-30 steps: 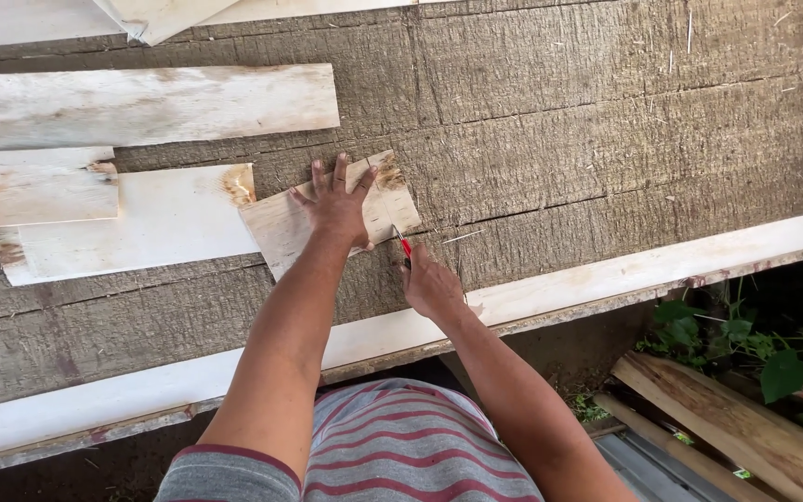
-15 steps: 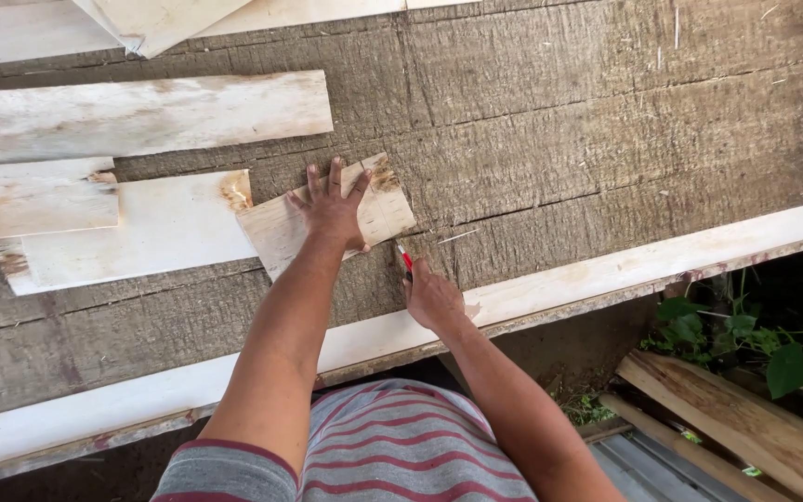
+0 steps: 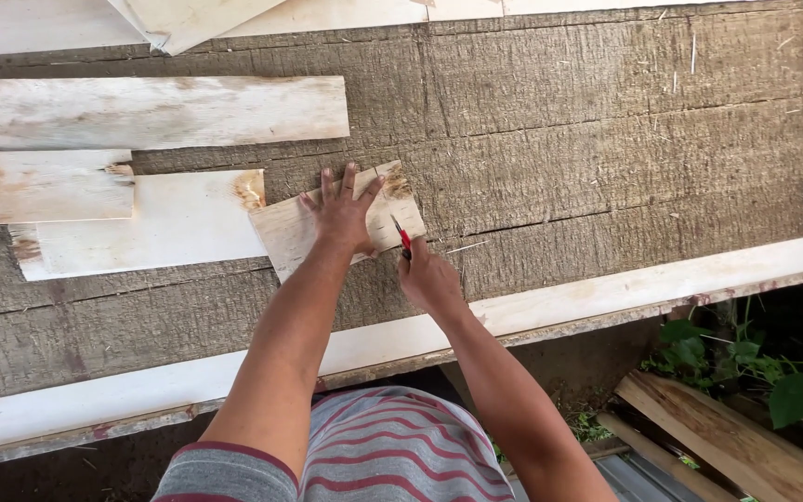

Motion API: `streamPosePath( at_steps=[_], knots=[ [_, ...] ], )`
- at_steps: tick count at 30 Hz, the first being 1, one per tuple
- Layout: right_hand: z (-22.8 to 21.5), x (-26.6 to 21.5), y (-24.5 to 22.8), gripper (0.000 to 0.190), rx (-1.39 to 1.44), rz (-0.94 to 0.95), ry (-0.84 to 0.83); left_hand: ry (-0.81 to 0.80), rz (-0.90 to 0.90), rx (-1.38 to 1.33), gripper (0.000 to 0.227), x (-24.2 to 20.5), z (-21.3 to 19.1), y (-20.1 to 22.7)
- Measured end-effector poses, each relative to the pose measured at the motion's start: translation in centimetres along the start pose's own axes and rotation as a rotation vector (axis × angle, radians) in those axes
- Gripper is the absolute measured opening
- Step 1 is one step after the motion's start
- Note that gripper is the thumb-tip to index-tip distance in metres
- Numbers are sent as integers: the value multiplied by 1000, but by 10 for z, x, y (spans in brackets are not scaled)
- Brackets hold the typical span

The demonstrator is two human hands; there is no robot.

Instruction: The person trims and prepares thin strips of wood by hand using a utility knife.

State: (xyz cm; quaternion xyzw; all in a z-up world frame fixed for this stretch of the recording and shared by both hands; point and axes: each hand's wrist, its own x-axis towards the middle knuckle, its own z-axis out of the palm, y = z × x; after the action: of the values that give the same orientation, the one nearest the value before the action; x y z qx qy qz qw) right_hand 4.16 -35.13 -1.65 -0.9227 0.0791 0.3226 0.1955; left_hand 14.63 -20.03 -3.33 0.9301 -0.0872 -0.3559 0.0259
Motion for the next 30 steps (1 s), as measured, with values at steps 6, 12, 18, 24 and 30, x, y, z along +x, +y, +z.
streamPosePath(
  at_steps=[6,12,18,24,30],
  knots=[
    [-6,25,-14,28,4,-1,53,-23,-12,-27,140,5,2,0],
    [-13,30,-19,28,-6,7,58,-34,-19,-34,139,3,-2,3],
    [-3,31,-10,25,-40,-18,62,-45,-26,-32,139,-2,-5,6],
    [-5,27,-13,26,-54,-26,64,-51,-23,-22,141,9,5,5],
    [10,35,-1,27,-59,-59,72,-72,-37,-16,140,3,-5,7]
  ],
)
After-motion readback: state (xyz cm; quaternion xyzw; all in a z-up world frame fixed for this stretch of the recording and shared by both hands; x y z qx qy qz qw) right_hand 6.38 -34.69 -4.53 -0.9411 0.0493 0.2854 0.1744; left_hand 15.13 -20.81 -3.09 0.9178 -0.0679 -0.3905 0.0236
